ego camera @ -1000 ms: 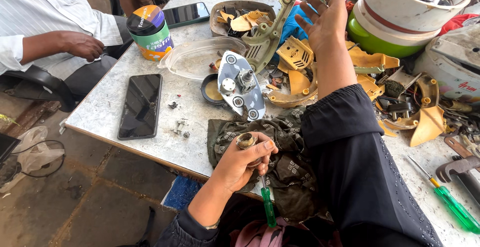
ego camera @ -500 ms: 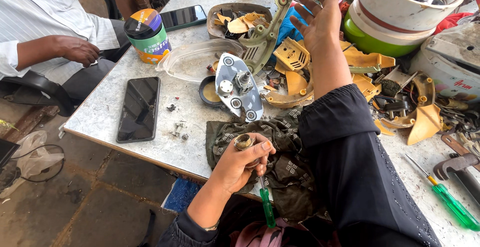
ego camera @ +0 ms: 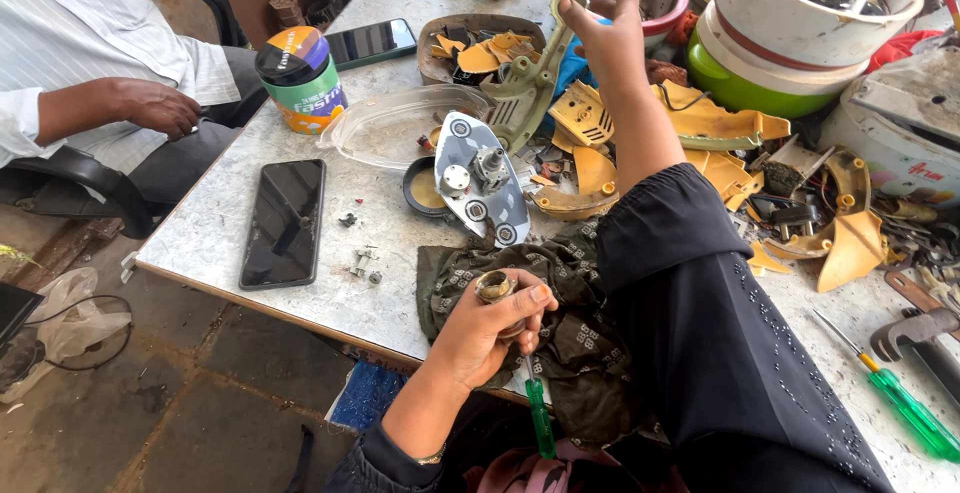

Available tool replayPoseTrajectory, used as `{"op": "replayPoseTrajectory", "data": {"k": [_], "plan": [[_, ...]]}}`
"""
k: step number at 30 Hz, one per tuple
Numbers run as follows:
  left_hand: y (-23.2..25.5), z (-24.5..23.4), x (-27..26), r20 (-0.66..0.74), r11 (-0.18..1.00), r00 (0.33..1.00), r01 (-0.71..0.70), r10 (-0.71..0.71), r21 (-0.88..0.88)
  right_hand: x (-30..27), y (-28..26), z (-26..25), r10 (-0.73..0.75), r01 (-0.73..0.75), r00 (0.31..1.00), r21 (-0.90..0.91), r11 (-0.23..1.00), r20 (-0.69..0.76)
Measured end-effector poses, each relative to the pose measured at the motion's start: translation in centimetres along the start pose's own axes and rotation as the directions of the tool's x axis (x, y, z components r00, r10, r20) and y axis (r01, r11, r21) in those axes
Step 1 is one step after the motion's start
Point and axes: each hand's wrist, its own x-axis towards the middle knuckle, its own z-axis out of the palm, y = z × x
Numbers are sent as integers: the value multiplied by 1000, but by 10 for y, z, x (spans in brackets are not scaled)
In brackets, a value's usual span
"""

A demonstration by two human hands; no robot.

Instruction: The person uses a screwdriver, a hammer, and pliers to pry, tap, and manipulate a brass mechanical part while sitting at a workbench.

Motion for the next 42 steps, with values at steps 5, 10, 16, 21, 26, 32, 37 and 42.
{"op": "replayPoseTrajectory", "data": {"k": [5,10,16,21,26,32,37,42], "plan": [[1,0,-1,-11,1000,1000,9,-9,-1,12,7,14,-4,6,1000,236,972,-10],[1,-1,-1,4,1000,1000,-2,2,-6,9,-22,10,271,-150,939,458,876,-213],[1,-2,0,-1,1000,1000,9,-9,-29,35,35,-30,96,102,839,328,939,-536],[1,-2,0,23,1000,1000,2,-1,-30,40,27,-66,-59,330,798,354,875,-599],[4,0,-5,24,1000,1000,-10,10,0,26,-10,-102,-267,556,682,246,794,-680],[1,-3,-5,58,999,998,-25,26,-23,48,-31,-215,-503,718,499,11,696,-706],[-9,-14,-1,168,988,980,-82,103,-131,-50,-116,-240,-327,439,845,200,876,-424],[-19,-19,2,268,980,949,-132,168,-147,-256,-234,-202,-117,116,993,-207,971,5]]}}
